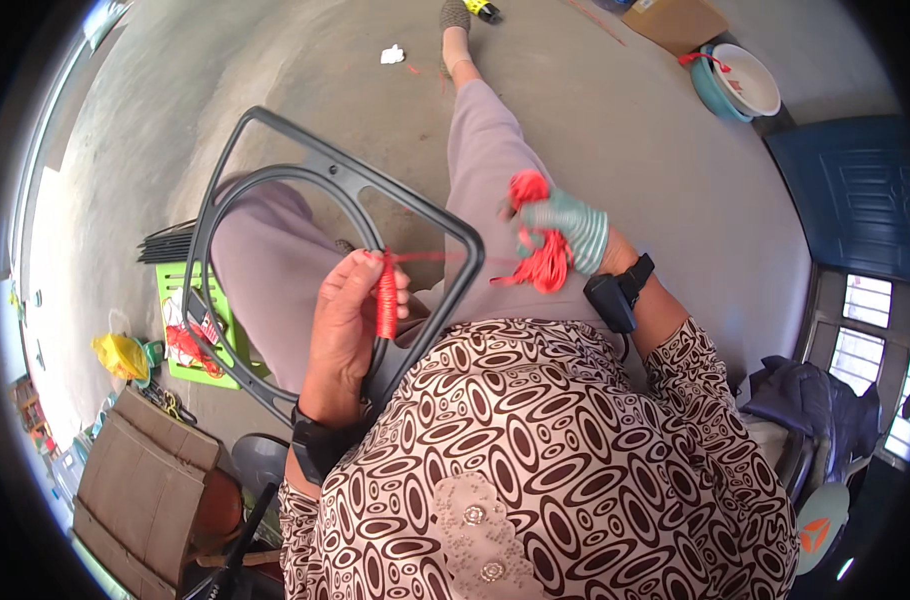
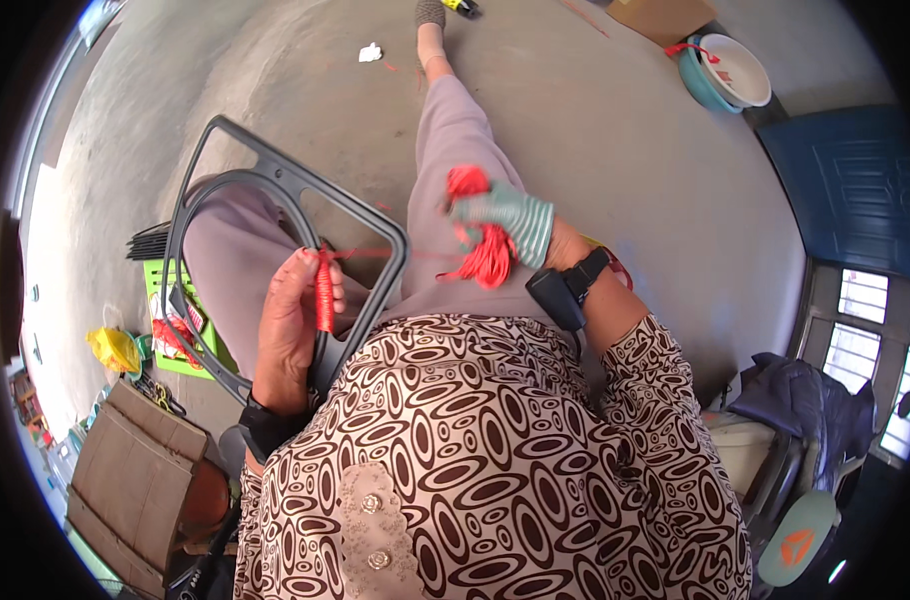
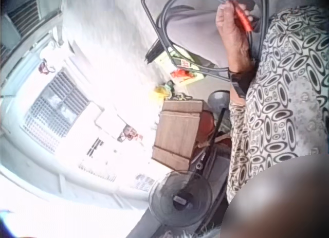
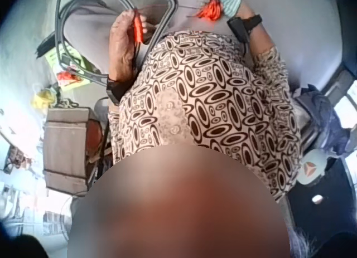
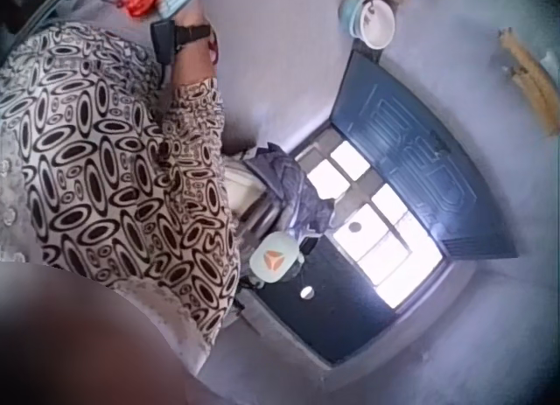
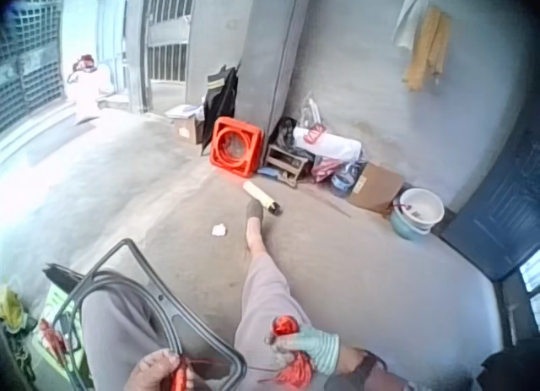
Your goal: Winding a red cord around the circular opening of a black plastic frame.
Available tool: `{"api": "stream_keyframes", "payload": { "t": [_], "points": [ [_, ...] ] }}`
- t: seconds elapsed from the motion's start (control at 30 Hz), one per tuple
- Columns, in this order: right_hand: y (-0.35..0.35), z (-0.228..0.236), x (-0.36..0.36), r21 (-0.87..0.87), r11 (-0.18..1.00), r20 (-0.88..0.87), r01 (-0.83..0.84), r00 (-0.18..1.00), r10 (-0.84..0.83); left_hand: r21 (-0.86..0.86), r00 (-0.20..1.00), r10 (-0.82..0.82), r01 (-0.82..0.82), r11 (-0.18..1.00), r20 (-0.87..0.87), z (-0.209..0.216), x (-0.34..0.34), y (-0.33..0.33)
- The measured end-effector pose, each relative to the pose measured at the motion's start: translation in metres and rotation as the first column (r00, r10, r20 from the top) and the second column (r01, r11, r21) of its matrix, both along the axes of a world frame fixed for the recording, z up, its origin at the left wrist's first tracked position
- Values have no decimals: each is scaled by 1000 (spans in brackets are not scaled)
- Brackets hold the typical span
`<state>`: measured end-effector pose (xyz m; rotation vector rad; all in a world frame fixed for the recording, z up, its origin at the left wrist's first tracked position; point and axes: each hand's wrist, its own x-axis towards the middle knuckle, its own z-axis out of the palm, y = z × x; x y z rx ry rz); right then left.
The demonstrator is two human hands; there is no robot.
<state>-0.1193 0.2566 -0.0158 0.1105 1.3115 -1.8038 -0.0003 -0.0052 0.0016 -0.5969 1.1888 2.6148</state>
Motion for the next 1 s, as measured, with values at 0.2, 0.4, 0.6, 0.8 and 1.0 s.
{"api": "stream_keyframes", "payload": {
  "t": [0.2,0.4,0.6,0.8,1.0],
  "points": [
    [71,-24,-24,-322,854,196,409,911,-363,-2,999,35,-35,999,3,-3,2,-6],
    [100,-37,-28,513,752,-279,413,909,-309,76,999,39,-39,996,6,-3,3,3],
    [27,-4,-36,608,710,-614,355,778,137,50,1000,-6,6,999,11,-1,2,5],
    [-84,-13,-36,142,940,-709,309,695,-121,205,976,-214,204,957,27,2,-3,18],
    [-116,6,-1,-454,887,79,-83,988,133,333,952,-294,251,909,84,-3,-3,23]
  ]
}}
